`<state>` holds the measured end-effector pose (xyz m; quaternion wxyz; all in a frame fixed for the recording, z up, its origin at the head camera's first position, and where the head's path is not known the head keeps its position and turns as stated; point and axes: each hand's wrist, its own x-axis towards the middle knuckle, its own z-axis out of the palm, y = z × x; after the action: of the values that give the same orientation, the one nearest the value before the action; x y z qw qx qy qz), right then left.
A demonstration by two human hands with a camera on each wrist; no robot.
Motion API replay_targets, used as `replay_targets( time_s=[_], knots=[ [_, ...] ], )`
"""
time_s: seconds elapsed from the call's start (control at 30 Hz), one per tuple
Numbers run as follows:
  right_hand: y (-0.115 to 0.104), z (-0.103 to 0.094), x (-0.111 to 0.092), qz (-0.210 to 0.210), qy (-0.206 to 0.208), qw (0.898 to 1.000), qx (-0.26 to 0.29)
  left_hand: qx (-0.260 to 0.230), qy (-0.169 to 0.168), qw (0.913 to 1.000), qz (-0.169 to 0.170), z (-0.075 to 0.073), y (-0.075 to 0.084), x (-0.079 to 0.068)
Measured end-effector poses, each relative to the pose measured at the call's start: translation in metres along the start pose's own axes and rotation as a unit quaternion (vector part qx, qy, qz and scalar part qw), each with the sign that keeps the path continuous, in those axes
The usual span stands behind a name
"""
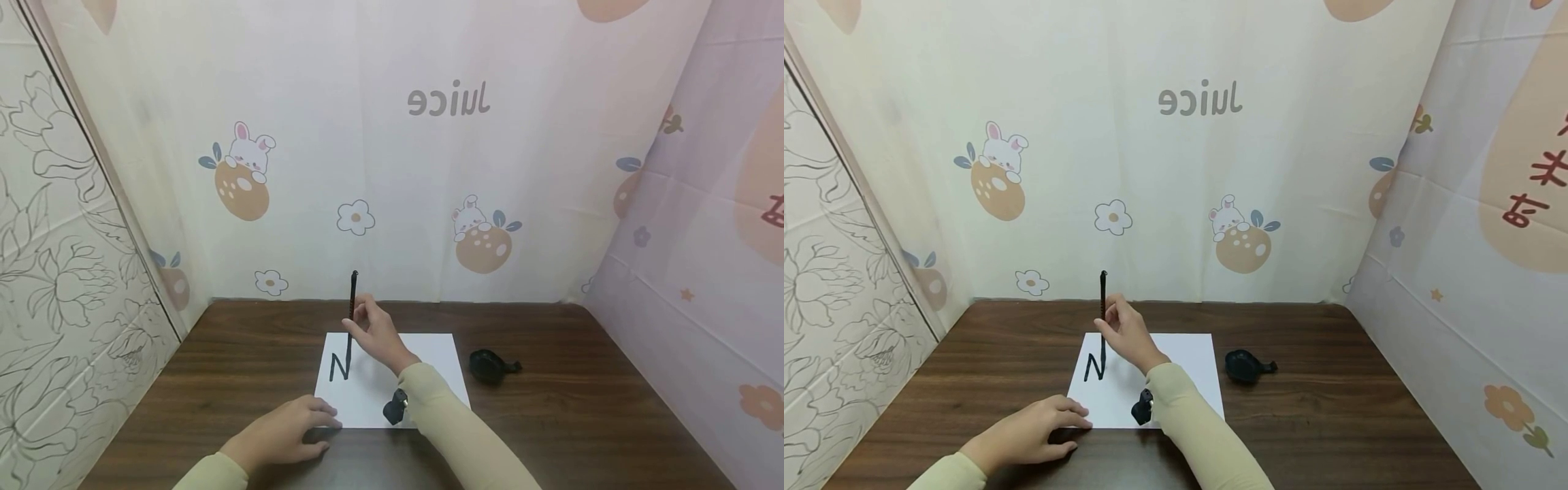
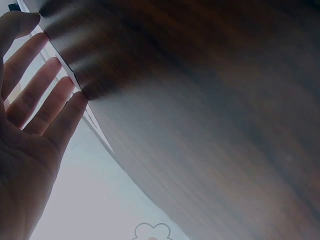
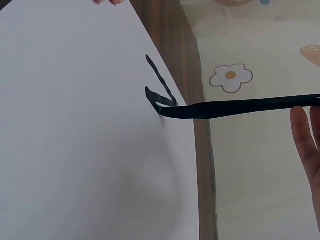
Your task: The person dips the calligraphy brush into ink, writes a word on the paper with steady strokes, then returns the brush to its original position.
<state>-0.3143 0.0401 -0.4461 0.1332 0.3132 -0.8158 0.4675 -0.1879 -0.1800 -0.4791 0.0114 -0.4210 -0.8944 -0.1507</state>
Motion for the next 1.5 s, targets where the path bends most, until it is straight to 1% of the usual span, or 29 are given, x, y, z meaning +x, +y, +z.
replay_targets(
  time_s=[0.33, 0.6, 0.9, 1.0, 1.27, 1.5],
  knots=[
    [0.0022, 0.0006, 0.0011, -0.002, 0.005, 1.0, -0.009, 0.0, -0.002, 1.0, -0.004, 0.0009, -0.0007, -0.0003],
    [0.0035, 0.001, 0.0017, -0.002, 0.006, 1.0, -0.01, 0.007, 0.004, 1.0, 0.004, 0.0013, -0.0013, 0.0001],
    [0.0074, 0.0022, 0.0021, -0.005, 0.014, 1.0, -0.01, -0.002, -0.006, 0.9999, -0.008, 0.0004, -0.0011, 0.0006],
    [0.0087, 0.0029, 0.0023, -0.008, 0.018, 1.0, -0.012, 0.0, -0.003, 1.0, -0.002, 0.0006, -0.0012, 0.0002],
    [0.0095, 0.0029, 0.0031, -0.011, 0.026, 1.0, -0.012, -0.006, -0.01, 0.9999, -0.006, 0.0, -0.0008, 0.0008],
    [0.0077, 0.0037, 0.0031, 0.0, 0.028, 1.0, -0.014, -0.002, -0.004, 1.0, 0.008, 0.0004, -0.0017, 0.0007]
  ],
)
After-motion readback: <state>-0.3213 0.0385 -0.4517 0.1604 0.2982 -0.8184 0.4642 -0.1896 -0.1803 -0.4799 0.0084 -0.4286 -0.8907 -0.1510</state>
